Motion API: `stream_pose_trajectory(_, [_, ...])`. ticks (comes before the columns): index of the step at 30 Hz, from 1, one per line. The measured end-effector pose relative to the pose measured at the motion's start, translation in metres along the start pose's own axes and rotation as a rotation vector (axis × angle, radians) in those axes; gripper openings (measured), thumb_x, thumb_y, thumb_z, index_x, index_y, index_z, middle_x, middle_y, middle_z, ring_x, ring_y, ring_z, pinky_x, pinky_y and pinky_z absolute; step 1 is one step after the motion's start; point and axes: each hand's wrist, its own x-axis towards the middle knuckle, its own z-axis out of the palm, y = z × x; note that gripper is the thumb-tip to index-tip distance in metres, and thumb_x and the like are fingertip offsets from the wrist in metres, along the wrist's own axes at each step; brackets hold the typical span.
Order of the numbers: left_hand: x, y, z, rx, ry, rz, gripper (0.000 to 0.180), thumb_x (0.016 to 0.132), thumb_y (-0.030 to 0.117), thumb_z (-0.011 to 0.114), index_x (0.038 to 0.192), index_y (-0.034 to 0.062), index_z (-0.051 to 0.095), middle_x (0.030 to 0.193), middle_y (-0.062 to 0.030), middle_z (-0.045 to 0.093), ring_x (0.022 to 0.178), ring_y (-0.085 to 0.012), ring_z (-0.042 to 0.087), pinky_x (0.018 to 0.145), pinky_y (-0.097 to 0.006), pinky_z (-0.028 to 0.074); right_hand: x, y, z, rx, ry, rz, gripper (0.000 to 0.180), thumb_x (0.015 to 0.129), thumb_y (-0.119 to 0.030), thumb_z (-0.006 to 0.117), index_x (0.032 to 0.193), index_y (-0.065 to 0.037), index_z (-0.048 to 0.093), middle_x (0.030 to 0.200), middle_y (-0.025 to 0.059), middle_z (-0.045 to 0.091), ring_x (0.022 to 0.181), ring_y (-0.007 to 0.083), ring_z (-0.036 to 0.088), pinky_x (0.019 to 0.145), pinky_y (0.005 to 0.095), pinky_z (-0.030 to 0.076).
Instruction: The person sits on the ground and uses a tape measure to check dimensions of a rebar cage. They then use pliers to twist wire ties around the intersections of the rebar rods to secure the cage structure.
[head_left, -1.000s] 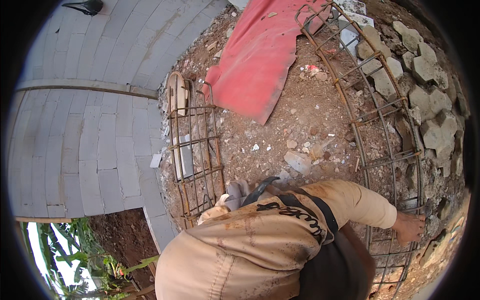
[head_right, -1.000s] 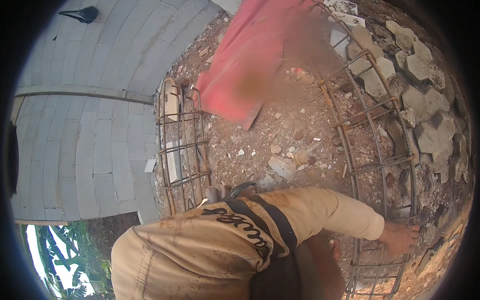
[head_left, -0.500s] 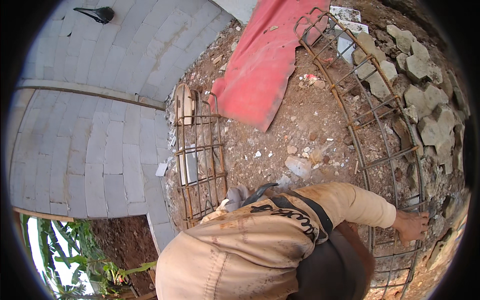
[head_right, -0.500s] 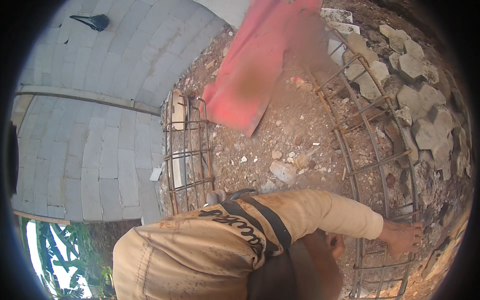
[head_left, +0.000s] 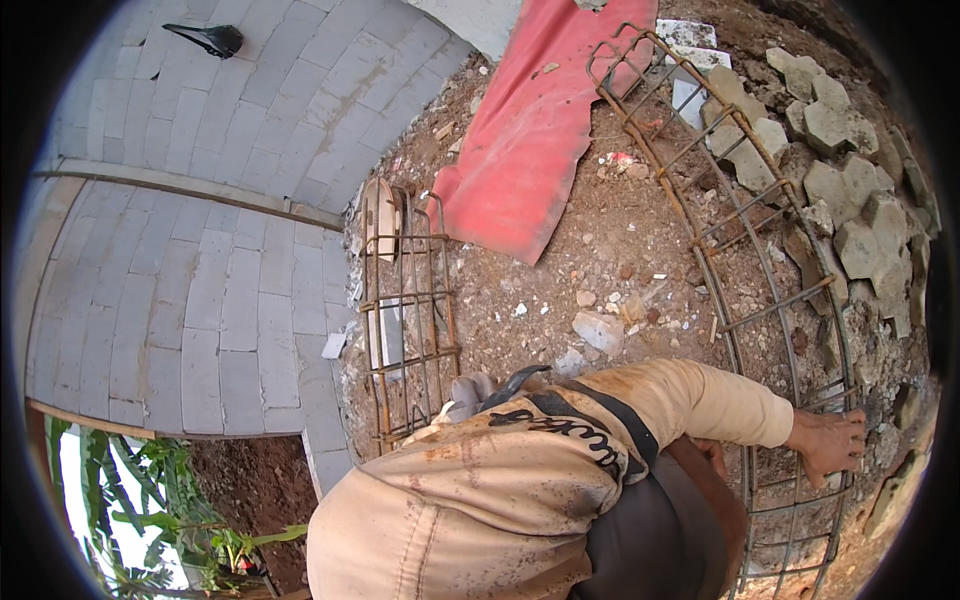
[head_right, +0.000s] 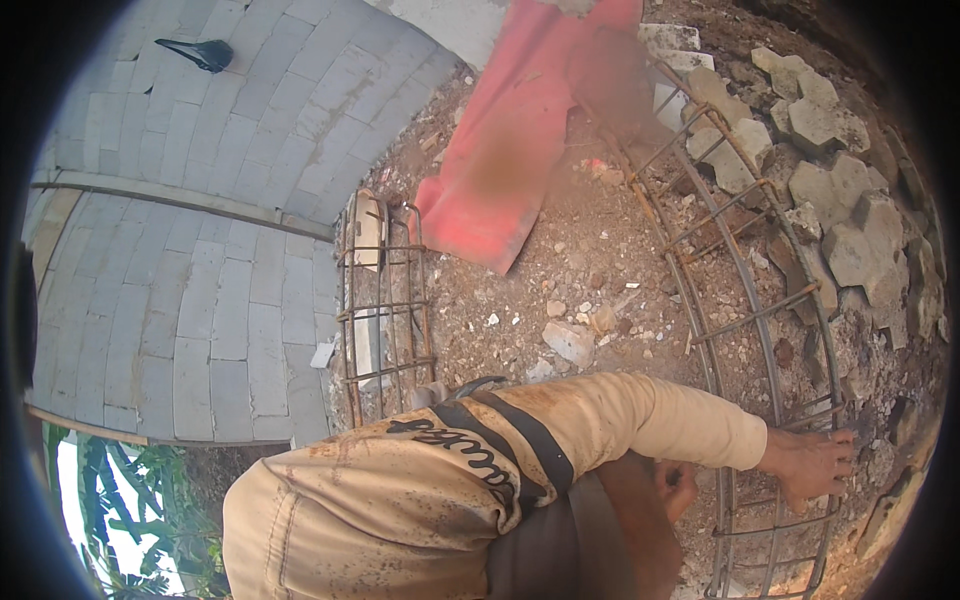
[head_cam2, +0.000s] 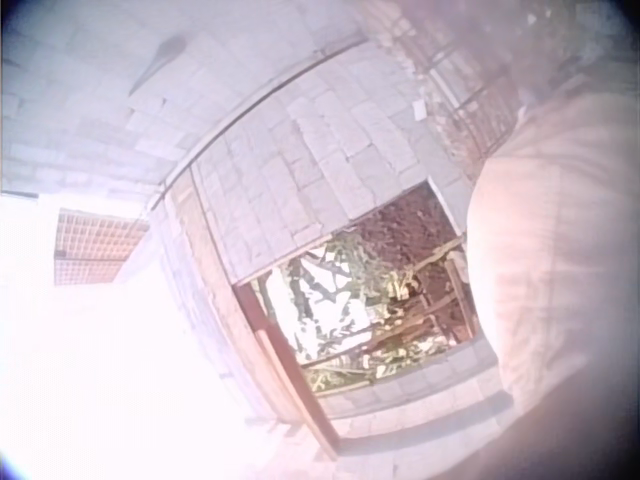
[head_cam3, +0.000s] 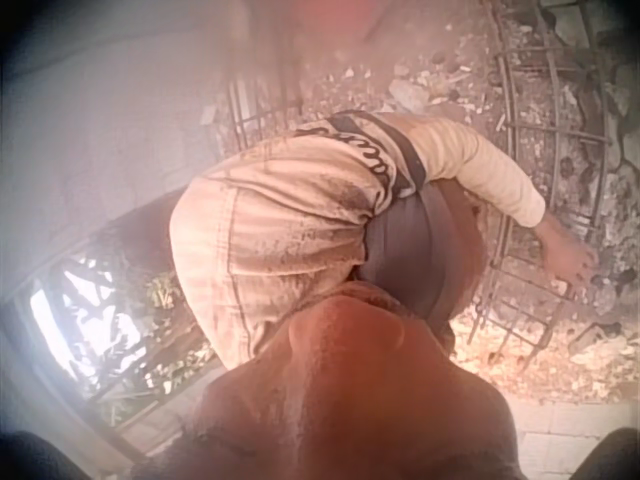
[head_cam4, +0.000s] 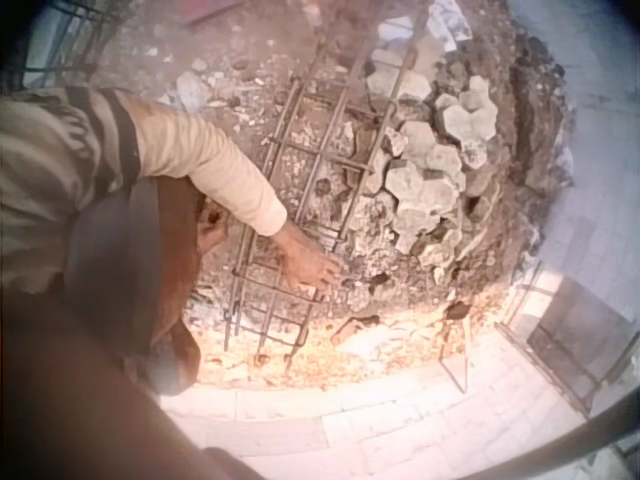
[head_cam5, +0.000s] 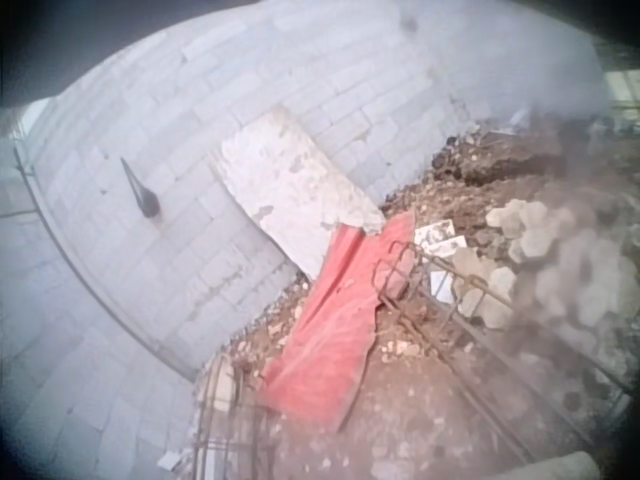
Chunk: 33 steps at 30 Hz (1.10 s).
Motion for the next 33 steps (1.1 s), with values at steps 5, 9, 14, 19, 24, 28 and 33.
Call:
stream_pose_trajectory(5, [-0.001,0.001,-0.003,0.006,-0.005,-0.015,0.080,0.077,0.057,0.076,0.140,0.0095,0.063,0.144,-0.0188,0.055,0.144,-0.0428,0.038,0.127,-0.063,0.009,-0.008,-0.021,0.009,-0.142,-0.006,-0.016,0.020,0.100,-0.011,0.069,0.087,0.004,0.065,0.073,0.0025,0.064,0.073,0.0071,0.053,0.067,0.0291,0.046])
stream_pose_trajectory(9, [-0.002,0.002,-0.004,-0.009,0.013,-0.016,0.083,0.075,0.058,0.077,0.141,0.0094,0.062,0.147,-0.0185,0.053,0.146,-0.0433,0.037,0.128,-0.063,0.008,-0.016,-0.040,0.018,-0.278,-0.026,-0.037,0.019,0.100,-0.011,0.069,0.089,0.005,0.067,0.073,0.0042,0.065,0.073,0.0075,0.053,0.066,0.0297,0.046])
stream_pose_trajectory(14, [-0.002,0.003,-0.006,-0.012,-0.001,-0.022,0.086,0.073,0.060,0.078,0.141,0.0092,0.062,0.147,-0.0185,0.053,0.145,-0.0436,0.037,0.127,-0.063,0.008,-0.023,-0.067,0.035,-0.414,-0.044,-0.084,0.020,0.101,-0.012,0.068,0.092,0.006,0.070,0.073,0.0063,0.067,0.072,0.0081,0.054,0.066,0.0305,0.046])
stream_pose_trajectory(19, [-0.003,0.002,-0.003,-0.015,0.027,-0.015,0.086,0.072,0.060,0.079,0.140,0.0089,0.062,0.144,-0.0186,0.054,0.145,-0.0442,0.038,0.127,-0.064,0.008,-0.026,-0.070,0.046,-0.470,0.010,-0.129,0.021,0.101,-0.012,0.067,0.095,0.007,0.072,0.072,0.0089,0.068,0.071,0.0090,0.054,0.065,0.0319,0.047])
stream_pose_trajectory(24, [-0.006,0.004,-0.003,-0.015,0.021,-0.044,0.080,0.073,0.056,0.080,0.135,0.0078,0.064,0.139,-0.0177,0.055,0.145,-0.0442,0.037,0.127,-0.065,0.009,-0.024,-0.061,0.036,-0.547,-0.009,-0.038,0.018,0.098,-0.012,0.068,0.092,0.004,0.073,0.071,0.0105,0.067,0.071,0.0096,0.055,0.065,0.0334,0.049])
stream_pose_trajectory(28, [-0.007,0.010,-0.012,-0.015,0.046,-0.032,0.073,0.075,0.051,0.080,0.132,0.0070,0.065,0.137,-0.0179,0.055,0.143,-0.0432,0.039,0.127,-0.064,0.011,-0.013,-0.012,0.005,-0.585,-0.047,-0.090,0.014,0.094,-0.011,0.072,0.090,0.002,0.073,0.070,0.0106,0.067,0.068,0.0107,0.056,0.064,0.0335,0.049])
stream_pose_trajectory(33, [-0.012,0.012,-0.020,-0.045,0.081,-0.014,0.073,0.075,0.048,0.081,0.132,0.0046,0.064,0.134,-0.0186,0.057,0.138,-0.0406,0.043,0.126,-0.060,0.014,-0.016,-0.024,0.005,-0.507,0.020,-0.110,0.014,0.086,-0.006,0.080,0.080,0.000,0.069,0.066,0.0059,0.062,0.065,0.0116,0.053,0.063,0.0319,0.047])
